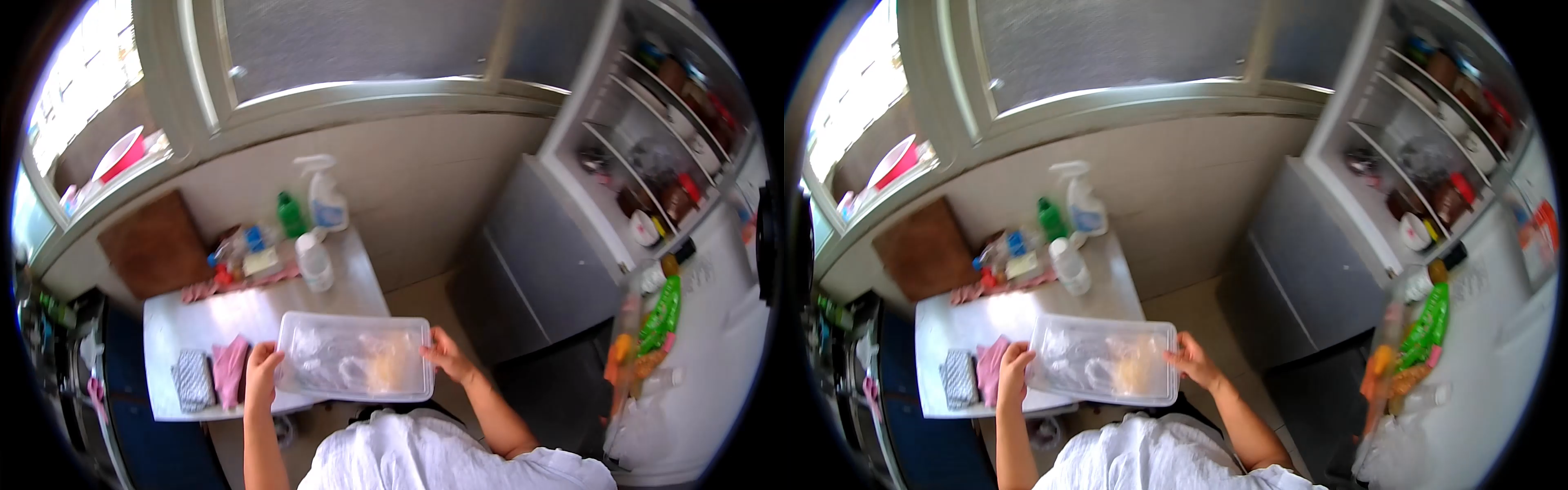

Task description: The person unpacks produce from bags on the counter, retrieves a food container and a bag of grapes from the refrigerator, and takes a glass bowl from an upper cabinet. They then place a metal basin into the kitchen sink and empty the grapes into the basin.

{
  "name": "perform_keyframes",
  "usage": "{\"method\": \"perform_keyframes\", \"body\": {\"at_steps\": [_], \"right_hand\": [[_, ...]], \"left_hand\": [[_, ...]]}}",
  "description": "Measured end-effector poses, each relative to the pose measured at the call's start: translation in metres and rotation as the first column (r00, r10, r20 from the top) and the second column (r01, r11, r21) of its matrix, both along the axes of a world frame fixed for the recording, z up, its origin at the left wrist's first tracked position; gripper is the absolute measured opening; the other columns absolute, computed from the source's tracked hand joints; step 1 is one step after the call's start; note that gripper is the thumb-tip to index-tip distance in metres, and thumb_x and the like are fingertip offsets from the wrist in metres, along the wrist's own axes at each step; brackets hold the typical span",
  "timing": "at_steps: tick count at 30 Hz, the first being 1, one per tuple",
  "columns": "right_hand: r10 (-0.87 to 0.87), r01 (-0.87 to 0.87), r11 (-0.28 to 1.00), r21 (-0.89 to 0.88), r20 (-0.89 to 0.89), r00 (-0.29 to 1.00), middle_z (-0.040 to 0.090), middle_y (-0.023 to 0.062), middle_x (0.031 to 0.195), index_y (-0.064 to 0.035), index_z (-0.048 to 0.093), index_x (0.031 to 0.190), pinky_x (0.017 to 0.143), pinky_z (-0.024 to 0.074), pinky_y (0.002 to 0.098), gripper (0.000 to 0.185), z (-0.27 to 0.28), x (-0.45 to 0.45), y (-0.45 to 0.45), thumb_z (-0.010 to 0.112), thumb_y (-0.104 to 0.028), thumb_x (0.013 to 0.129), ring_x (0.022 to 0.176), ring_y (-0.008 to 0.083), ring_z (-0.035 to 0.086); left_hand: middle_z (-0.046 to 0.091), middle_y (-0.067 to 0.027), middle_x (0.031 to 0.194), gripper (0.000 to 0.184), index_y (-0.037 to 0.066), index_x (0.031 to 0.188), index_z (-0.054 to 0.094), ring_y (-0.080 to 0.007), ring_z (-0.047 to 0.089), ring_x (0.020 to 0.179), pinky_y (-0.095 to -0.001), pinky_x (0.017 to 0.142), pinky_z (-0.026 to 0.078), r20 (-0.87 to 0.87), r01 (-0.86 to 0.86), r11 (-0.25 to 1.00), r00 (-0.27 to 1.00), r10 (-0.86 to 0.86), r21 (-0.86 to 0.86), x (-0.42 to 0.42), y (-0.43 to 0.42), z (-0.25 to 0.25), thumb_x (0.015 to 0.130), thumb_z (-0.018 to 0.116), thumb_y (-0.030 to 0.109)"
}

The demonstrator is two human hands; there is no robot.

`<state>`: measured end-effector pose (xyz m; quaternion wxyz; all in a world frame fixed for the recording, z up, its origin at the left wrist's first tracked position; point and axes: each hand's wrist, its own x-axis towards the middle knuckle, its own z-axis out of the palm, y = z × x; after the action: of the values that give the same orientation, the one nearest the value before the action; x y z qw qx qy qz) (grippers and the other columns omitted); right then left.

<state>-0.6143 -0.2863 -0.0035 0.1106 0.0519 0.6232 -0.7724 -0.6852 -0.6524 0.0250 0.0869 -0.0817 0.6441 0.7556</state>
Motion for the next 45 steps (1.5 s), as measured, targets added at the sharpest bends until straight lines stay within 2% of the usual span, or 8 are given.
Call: {"method": "perform_keyframes", "body": {"at_steps": [7,10,13,18,23,27,32,45], "right_hand": [[-0.337,0.297,0.929,-0.219,-0.174,0.925,0.059,0.0045,0.076,-0.0064,0.038,0.118,0.048,0.0392,0.0214,0.051,0.061,0.073,0.069,0.069,-0.019,0.079,0.057,0.0093,0.051],[-0.505,0.427,0.857,-0.289,-0.304,0.808,0.059,0.0091,0.078,-0.0078,0.019,0.139,0.048,0.0413,0.0239,0.083,0.089,0.084,0.095,0.073,-0.014,0.076,0.058,0.0128,0.053],[-0.655,0.547,0.753,-0.365,-0.493,0.573,0.061,0.013,0.083,-0.0151,-0.006,0.145,0.048,0.0431,0.0244,0.109,0.118,0.073,0.119,0.076,-0.01,0.073,0.059,0.0135,0.053],[-0.736,0.759,0.508,-0.407,-0.663,0.137,0.058,0.0161,0.103,-0.0061,0.011,0.142,0.066,0.0497,0.029,0.091,0.148,0.026,0.173,0.072,-0.005,0.074,0.078,0.0163,0.058],[-0.482,0.88,0.179,-0.44,-0.819,-0.312,0.051,0.0168,0.113,0.001,0.025,0.132,0.083,0.0479,0.0353,0.076,0.152,-0.057,0.223,0.069,0.0,0.071,0.097,0.0214,0.056],[-0.266,0.927,-0.011,-0.374,-0.893,-0.363,0.056,0.0141,0.101,0.0033,0.041,0.12,0.074,0.0507,0.0354,0.06,0.137,-0.115,0.275,0.07,0.0,0.068,0.088,0.0241,0.06],[0.083,0.929,-0.332,-0.165,-0.986,-0.145,0.057,0.0149,0.101,-0.0054,0.044,0.115,0.075,0.0486,0.0358,0.051,0.157,-0.137,0.307,0.069,0.0,0.07,0.086,0.0267,0.06],[0.029,0.913,-0.316,-0.257,-0.965,-0.261,0.057,0.009,0.077,-0.0038,0.055,0.114,0.058,0.0448,0.0305,0.045,0.239,-0.146,0.336,0.066,0.006,0.071,0.064,0.0231,0.054]], "left_hand": [[0.06,-0.0067,0.083,0.018,-0.003,0.095,0.059,-0.0149,0.057,0.074,-0.0268,0.066,0.045,0.163,0.369,0.929,0.915,-0.37,0.034,-0.075,0.119,0.047,0.08,0.059,0.006],[0.063,-0.0092,0.089,0.03,-0.005,0.106,0.059,-0.017,0.059,0.08,-0.028,0.068,0.047,0.091,0.571,0.82,0.82,-0.565,-0.049,-0.126,0.204,0.091,0.08,0.062,0.009],[0.063,-0.0106,0.096,0.033,-0.005,0.11,0.058,-0.0176,0.059,0.085,-0.0288,0.072,0.047,-0.076,0.736,0.67,0.665,-0.743,-0.096,-0.182,0.31,0.14,0.081,0.062,0.012],[0.061,-0.0118,0.098,0.038,-0.003,0.108,0.059,-0.0213,0.058,0.086,-0.0339,0.074,0.047,-0.301,0.607,0.456,0.345,-0.889,-0.651,-0.221,0.485,0.287,0.081,0.061,0.023],[0.058,-0.0048,0.092,0.034,0.003,0.105,0.059,-0.0147,0.052,0.083,-0.0268,0.072,0.041,-0.445,0.643,0.533,0.315,-0.838,-0.55,-0.232,0.638,0.364,0.082,0.056,0.026],[0.056,-0.0042,0.093,0.034,0.003,0.109,0.056,-0.0138,0.05,0.086,-0.0267,0.076,0.04,-0.641,0.675,0.603,0.245,-0.727,-0.426,-0.244,0.73,0.376,0.082,0.052,0.023],[0.059,-0.0089,0.093,0.035,0.006,0.106,0.054,-0.0197,0.053,0.089,-0.0308,0.081,0.04,-0.673,0.706,0.561,0.162,-0.722,-0.432,-0.255,0.793,0.368,0.08,0.048,0.027],[0.053,-0.0134,0.122,0.034,0.005,0.114,0.056,-0.024,0.048,0.114,-0.0325,0.095,0.037,-0.774,0.664,0.554,-0.06,-0.631,-0.502,-0.237,0.755,0.351,0.089,0.048,0.027]]}}
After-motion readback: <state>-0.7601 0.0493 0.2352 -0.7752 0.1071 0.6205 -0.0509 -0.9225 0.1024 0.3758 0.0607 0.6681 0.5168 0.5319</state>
